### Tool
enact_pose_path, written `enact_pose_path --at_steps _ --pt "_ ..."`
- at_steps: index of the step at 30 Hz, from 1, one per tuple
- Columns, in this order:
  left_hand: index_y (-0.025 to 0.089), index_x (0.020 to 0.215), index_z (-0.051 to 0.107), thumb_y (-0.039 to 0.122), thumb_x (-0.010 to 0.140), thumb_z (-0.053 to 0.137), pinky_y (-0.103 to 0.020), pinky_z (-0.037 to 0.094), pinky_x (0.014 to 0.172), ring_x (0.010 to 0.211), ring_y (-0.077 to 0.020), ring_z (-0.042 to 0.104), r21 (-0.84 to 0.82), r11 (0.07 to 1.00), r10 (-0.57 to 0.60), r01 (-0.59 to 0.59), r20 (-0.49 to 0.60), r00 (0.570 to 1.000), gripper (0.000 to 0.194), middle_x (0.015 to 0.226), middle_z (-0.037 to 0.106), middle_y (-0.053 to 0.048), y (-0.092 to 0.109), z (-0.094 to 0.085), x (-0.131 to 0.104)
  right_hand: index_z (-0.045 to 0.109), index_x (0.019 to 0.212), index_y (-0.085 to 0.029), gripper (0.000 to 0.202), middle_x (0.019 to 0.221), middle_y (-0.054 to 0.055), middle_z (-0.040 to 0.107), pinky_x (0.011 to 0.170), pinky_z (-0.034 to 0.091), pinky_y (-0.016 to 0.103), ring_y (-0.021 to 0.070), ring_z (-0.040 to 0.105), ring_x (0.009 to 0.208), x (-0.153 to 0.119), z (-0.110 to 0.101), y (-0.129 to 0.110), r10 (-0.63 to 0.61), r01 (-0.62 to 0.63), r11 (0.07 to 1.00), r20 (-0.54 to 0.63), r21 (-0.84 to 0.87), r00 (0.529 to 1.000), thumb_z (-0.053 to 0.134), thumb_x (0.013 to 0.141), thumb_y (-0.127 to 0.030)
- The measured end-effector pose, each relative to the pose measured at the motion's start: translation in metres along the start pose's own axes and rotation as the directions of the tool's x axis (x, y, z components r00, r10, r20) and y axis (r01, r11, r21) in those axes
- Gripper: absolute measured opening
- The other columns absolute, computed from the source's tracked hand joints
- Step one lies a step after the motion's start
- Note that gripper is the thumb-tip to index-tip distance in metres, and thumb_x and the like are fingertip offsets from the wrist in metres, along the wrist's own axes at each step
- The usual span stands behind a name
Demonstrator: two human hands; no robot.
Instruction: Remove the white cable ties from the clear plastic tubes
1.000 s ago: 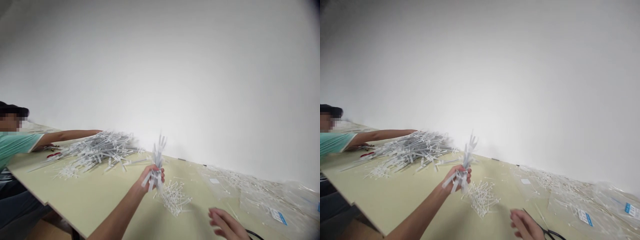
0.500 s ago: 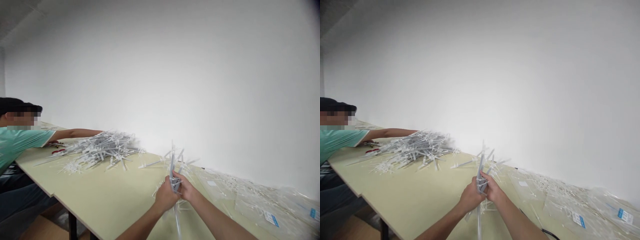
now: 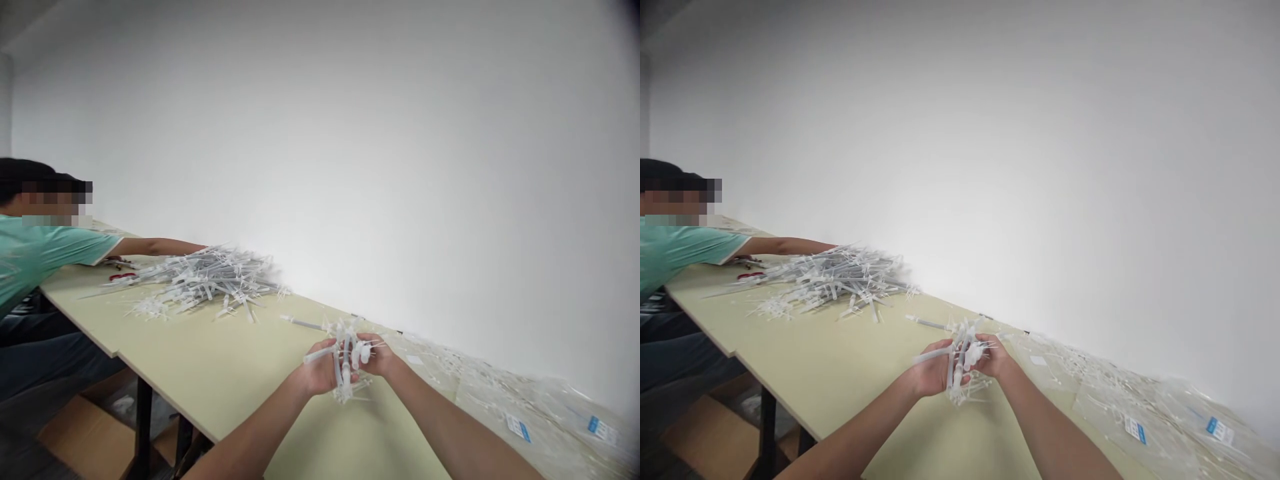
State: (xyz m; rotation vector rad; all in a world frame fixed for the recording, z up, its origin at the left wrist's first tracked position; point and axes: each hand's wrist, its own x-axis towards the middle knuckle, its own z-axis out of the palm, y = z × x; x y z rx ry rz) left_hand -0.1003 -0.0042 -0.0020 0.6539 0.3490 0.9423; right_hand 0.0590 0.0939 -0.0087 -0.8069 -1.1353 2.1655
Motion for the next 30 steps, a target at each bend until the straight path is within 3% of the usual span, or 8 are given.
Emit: enact_pose_path --at_steps 7,12,16,24,30 --pt "0.005 0.098 0.06 0.033 0.075 0.05 -0.045 0.039 0.093 0.09 -0.0249 0.062 -0.085 0.995 0.053 -0.046 0.075 0.996 0.038 0.091 0.068 -0.013 0.0 -0.007 -0.015 0.063 0.081 -0.009 0.029 0.079 0.01 0.068 0.077 0.047 0.034 0.0203 0.063 0.074 -0.027 0.006 0.003 -0.109 0.104 0.992 0.085 0.068 0.99 0.042 0.085 -0.028" --pt "0.003 0.104 0.057 0.026 0.073 0.049 -0.044 0.04 0.092 0.095 -0.0264 0.061 -0.074 0.997 0.025 -0.02 0.062 0.998 0.039 0.096 0.067 -0.016 -0.006 -0.01 -0.022 0.061 0.085 -0.012 0.023 0.081 0.004 0.065 0.077 0.048 0.034 0.0162 0.062 0.076 -0.037 0.007 0.015 -0.142 0.138 0.988 0.066 0.063 0.988 0.048 0.089 -0.031" --pt "0.003 0.106 0.055 0.022 0.069 0.049 -0.036 0.045 0.087 0.091 -0.0242 0.063 -0.025 0.999 0.023 -0.023 -0.001 1.0 0.041 0.09 0.068 -0.015 -0.012 -0.011 -0.025 0.059 0.084 -0.012 0.024 0.081 0.001 0.062 0.071 0.05 0.032 0.0137 0.06 0.073 -0.041 0.01 0.02 -0.133 0.133 0.991 0.022 0.015 0.991 0.053 0.089 -0.035" --pt "0.01 0.096 0.055 0.025 0.065 0.048 -0.039 0.052 0.077 0.079 -0.0221 0.064 0.255 0.964 -0.029 0.079 -0.193 0.981 0.035 0.083 0.064 -0.01 -0.01 0.009 -0.028 0.058 0.099 -0.013 0.02 0.093 0.004 0.062 0.07 0.052 0.032 0.0147 0.061 0.078 -0.047 0.015 0.026 -0.053 0.05 0.997 -0.065 -0.052 0.996 0.053 0.09 -0.03" --pt "0.022 0.101 0.054 0.023 0.062 0.054 -0.047 0.055 0.066 0.085 -0.0232 0.057 0.595 0.76 -0.011 0.26 -0.388 0.922 0.039 0.095 0.058 -0.006 0.004 0.02 -0.017 0.057 0.1 -0.013 0.018 0.092 0.003 0.061 0.064 0.053 0.029 0.0131 0.061 0.073 -0.048 -0.008 0.029 0.089 -0.104 0.992 -0.172 -0.078 0.981 0.054 0.09 -0.026"
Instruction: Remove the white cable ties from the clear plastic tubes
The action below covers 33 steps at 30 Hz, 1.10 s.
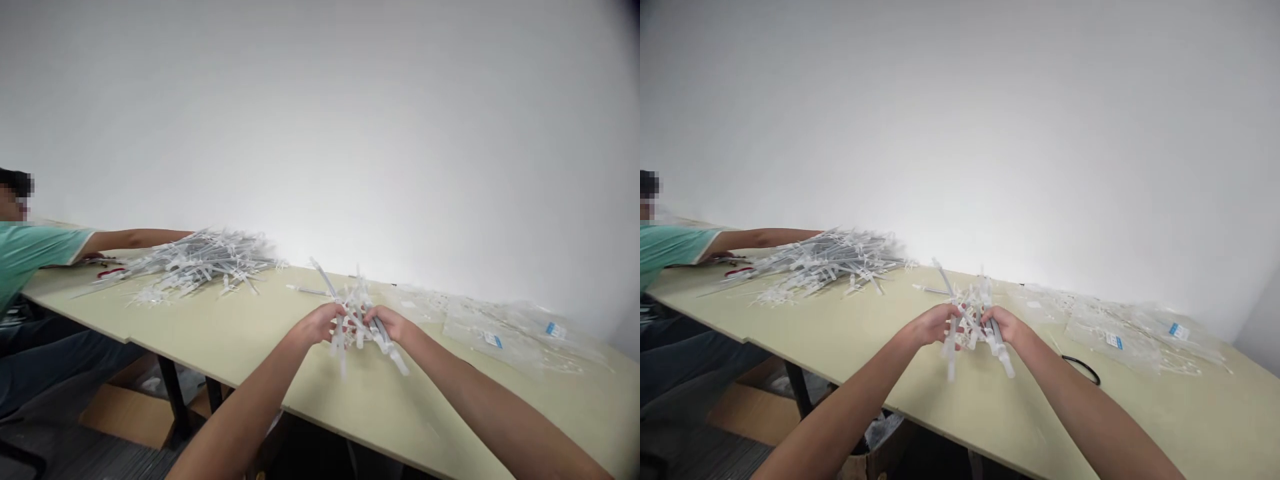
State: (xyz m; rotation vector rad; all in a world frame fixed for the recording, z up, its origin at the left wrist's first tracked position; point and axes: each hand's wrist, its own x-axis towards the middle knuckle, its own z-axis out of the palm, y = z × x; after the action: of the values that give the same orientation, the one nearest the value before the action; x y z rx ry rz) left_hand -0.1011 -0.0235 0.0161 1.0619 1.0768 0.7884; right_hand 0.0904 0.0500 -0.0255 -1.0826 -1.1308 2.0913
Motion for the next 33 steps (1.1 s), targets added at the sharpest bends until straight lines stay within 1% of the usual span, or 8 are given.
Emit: enact_pose_path --at_steps 4,8,11,15,18,24,30,33 --pt "0.022 0.106 0.052 0.025 0.06 0.055 -0.041 0.056 0.06 0.096 -0.0262 0.051 0.251 0.968 0.001 0.023 -0.093 0.996 0.046 0.105 0.054 -0.007 -0.001 -0.007 0.002 0.058 0.097 -0.012 0.014 0.092 0.003 0.062 0.065 0.054 0.03 0.014 0.062 0.076 -0.002 -0.015 0.003 0.052 -0.066 0.993 -0.136 -0.095 0.989 0.056 0.088 -0.022" --pt "0.02 0.097 0.056 0.028 0.061 0.052 -0.034 0.054 0.053 0.092 -0.0269 0.054 0.425 0.902 -0.016 0.077 -0.147 0.989 0.037 0.099 0.056 -0.007 -0.006 -0.015 0.003 0.057 0.093 -0.012 0.012 0.093 0.005 0.062 0.066 0.054 0.028 0.0158 0.064 0.08 -0.009 -0.018 -0.001 -0.089 0.039 0.98 -0.252 -0.195 0.964 0.058 0.081 -0.011" --pt "0.019 0.089 0.058 0.032 0.067 0.047 -0.03 0.051 0.052 0.085 -0.0254 0.057 0.533 0.841 0.024 0.092 -0.208 0.978 0.028 0.096 0.059 -0.007 -0.004 -0.023 0.006 0.057 0.088 -0.012 0.01 0.09 0.008 0.063 0.061 0.054 0.027 0.0187 0.066 0.077 -0.016 -0.014 -0.007 -0.184 0.108 0.958 -0.281 -0.265 0.942 0.059 0.079 -0.014" --pt "0.016 0.081 0.059 0.032 0.071 0.048 -0.033 0.049 0.066 0.09 -0.0266 0.056 0.68 0.725 0.158 0.104 -0.311 0.937 0.023 0.096 0.061 -0.011 0.005 -0.031 0.012 0.057 0.085 -0.013 0.013 0.096 0.01 0.063 0.047 0.051 0.027 0.018 0.066 0.06 -0.017 -0.016 -0.009 -0.261 0.149 0.93 -0.317 -0.337 0.912 0.057 0.077 -0.022" --pt "0.018 0.083 0.06 0.036 0.078 0.043 -0.034 0.044 0.082 0.095 -0.0235 0.055 0.762 0.645 0.27 0.047 -0.286 0.92 0.026 0.099 0.063 -0.008 0.014 -0.03 0.018 0.058 0.091 -0.014 0.021 0.103 0.011 0.063 0.045 0.049 0.027 0.0163 0.065 0.056 -0.014 -0.023 -0.007 -0.292 0.173 0.925 -0.343 -0.339 0.893 0.057 0.075 -0.026" --pt "0.023 0.096 0.066 0.054 0.08 0.044 -0.026 0.044 0.079 0.087 -0.0187 0.061 0.828 0.555 0.294 -0.077 -0.109 0.949 0.041 0.097 0.068 -0.001 0.033 -0.041 0.037 0.057 0.11 -0.012 0.043 0.103 0.011 0.067 0.077 0.051 0.033 0.0245 0.064 0.093 -0.027 -0.03 -0.001 -0.227 0.143 0.957 -0.344 -0.254 0.911 0.057 0.07 -0.027" --pt "0.021 0.1 0.063 0.048 0.088 0.035 -0.028 0.045 0.081 0.091 -0.0188 0.062 0.883 0.468 0.371 0.023 -0.22 0.902 0.041 0.105 0.066 -0.005 0.032 -0.086 0.088 0.06 0.116 -0.012 0.055 0.133 0.011 0.05 0.104 0.033 0.036 0.0269 0.041 0.126 -0.045 -0.047 0.019 -0.254 0.068 0.906 -0.406 -0.418 0.878 0.06 0.066 -0.035" --pt "0.016 0.111 0.057 0.037 0.089 0.042 -0.038 0.042 0.091 0.105 -0.0217 0.055 0.911 0.39 0.403 0.133 -0.299 0.865 0.034 0.113 0.061 -0.011 0.029 -0.103 0.124 0.064 0.112 -0.011 0.055 0.138 0.013 0.043 0.106 0.03 0.034 0.026 0.036 0.13 -0.039 -0.066 0.046 -0.328 0.121 0.836 -0.31 -0.536 0.893 0.062 0.066 -0.04"
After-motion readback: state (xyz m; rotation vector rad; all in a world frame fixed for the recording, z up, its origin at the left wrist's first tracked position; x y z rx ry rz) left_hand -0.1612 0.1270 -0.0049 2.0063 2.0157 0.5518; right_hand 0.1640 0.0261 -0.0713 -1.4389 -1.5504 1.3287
